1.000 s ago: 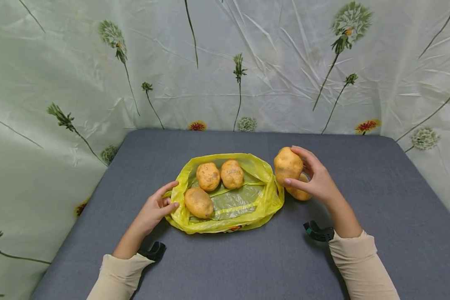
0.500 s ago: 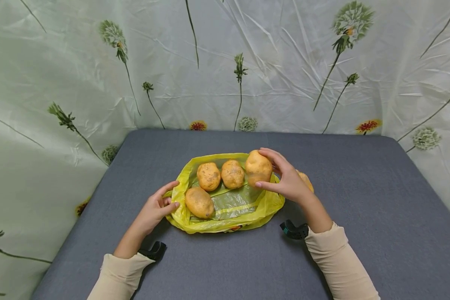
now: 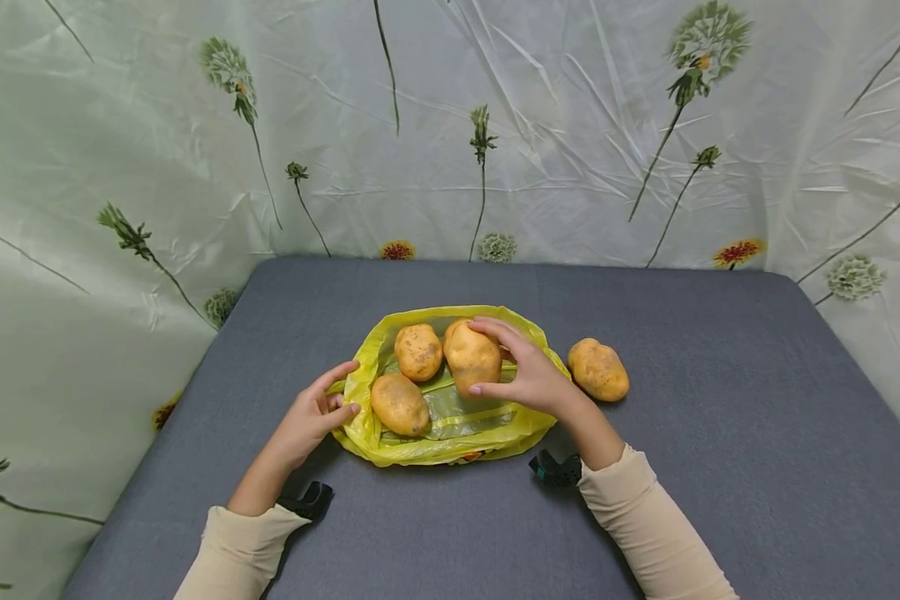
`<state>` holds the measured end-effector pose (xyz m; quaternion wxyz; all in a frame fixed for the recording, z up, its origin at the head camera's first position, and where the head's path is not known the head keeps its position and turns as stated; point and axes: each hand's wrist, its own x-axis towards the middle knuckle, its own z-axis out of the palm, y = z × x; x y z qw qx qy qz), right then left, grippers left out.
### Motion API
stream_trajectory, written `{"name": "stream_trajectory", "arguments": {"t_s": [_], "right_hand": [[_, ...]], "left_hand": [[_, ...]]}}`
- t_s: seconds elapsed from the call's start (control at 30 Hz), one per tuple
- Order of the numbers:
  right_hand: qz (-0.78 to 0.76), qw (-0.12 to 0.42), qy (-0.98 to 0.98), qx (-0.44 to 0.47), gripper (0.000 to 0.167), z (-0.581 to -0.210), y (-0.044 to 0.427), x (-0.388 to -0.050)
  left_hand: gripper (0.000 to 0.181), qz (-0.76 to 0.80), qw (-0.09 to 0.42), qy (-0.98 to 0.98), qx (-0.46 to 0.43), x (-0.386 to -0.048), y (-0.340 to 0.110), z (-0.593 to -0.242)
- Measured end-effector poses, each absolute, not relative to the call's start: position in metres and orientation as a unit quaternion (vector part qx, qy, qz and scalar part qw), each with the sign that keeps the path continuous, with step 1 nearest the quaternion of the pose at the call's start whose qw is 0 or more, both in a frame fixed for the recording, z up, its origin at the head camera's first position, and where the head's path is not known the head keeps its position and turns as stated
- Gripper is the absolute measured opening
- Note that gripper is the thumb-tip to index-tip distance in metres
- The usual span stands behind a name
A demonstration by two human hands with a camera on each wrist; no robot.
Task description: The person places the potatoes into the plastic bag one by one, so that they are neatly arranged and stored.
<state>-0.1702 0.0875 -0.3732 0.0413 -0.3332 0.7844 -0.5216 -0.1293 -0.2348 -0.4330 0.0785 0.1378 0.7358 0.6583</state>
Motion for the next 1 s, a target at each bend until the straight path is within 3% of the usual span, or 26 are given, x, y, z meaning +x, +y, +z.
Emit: {"name": "stream_trajectory", "arguments": {"t_s": [0.23, 1.0], "right_hand": [[-0.479, 0.037, 0.801, -0.357, 0.074, -0.397, 0.082, -0.174], [-0.402, 0.085, 0.828, -0.381, 0.073, -0.417, 0.069, -0.167]], "left_hand": [[0.059, 0.664, 0.080, 0.731, 0.135, -0.130, -0.234, -0.433], [0.059, 0.656, 0.076, 0.739, 0.132, -0.130, -0.235, -0.435]]}}
